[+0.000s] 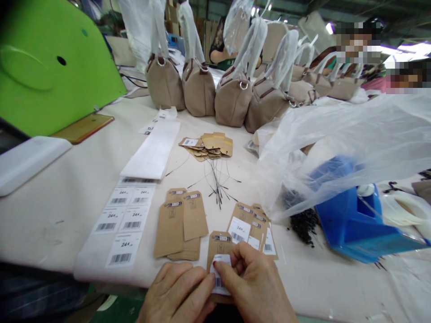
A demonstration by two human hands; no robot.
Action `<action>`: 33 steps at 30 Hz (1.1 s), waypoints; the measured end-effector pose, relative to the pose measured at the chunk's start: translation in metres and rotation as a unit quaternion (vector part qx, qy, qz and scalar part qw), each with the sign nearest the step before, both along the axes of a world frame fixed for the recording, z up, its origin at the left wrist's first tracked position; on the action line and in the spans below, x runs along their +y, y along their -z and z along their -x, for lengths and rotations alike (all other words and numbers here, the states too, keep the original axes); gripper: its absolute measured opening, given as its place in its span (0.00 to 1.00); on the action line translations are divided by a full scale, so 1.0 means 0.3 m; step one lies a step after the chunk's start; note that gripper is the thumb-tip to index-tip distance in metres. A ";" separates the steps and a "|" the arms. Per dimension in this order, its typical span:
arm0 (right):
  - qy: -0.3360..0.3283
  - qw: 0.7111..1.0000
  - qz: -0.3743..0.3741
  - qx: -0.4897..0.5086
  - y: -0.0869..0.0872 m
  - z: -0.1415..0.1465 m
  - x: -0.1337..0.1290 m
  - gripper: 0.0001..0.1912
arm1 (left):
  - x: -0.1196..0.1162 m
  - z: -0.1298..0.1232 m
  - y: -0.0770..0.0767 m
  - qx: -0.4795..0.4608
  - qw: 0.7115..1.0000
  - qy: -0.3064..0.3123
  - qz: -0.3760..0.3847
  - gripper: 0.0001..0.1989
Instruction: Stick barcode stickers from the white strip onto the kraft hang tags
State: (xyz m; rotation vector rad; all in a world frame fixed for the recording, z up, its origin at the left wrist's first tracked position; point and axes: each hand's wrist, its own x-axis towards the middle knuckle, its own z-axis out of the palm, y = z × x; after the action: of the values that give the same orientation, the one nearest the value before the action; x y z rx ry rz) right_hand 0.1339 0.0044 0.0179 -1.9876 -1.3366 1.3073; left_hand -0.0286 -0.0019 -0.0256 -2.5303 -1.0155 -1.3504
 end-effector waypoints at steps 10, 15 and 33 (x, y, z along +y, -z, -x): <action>-0.022 0.999 0.002 -0.031 0.009 -0.008 0.005 0.16 | -0.007 0.002 0.003 0.016 1.000 -0.012 0.018 0.08; -0.007 1.000 -0.002 -0.024 0.006 -0.002 0.002 0.16 | -0.013 0.010 0.012 0.026 1.000 -0.004 0.014 0.07; 0.119 0.969 0.068 0.205 0.013 0.016 -0.001 0.26 | -0.002 0.004 0.006 0.000 1.000 -0.011 -0.013 0.08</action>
State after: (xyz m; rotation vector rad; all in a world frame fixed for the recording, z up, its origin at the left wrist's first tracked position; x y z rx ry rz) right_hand 0.1291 0.0040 0.0141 -1.7635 -0.8103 1.6122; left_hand -0.0299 -0.0026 -0.0275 -2.4939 -1.0156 -1.3485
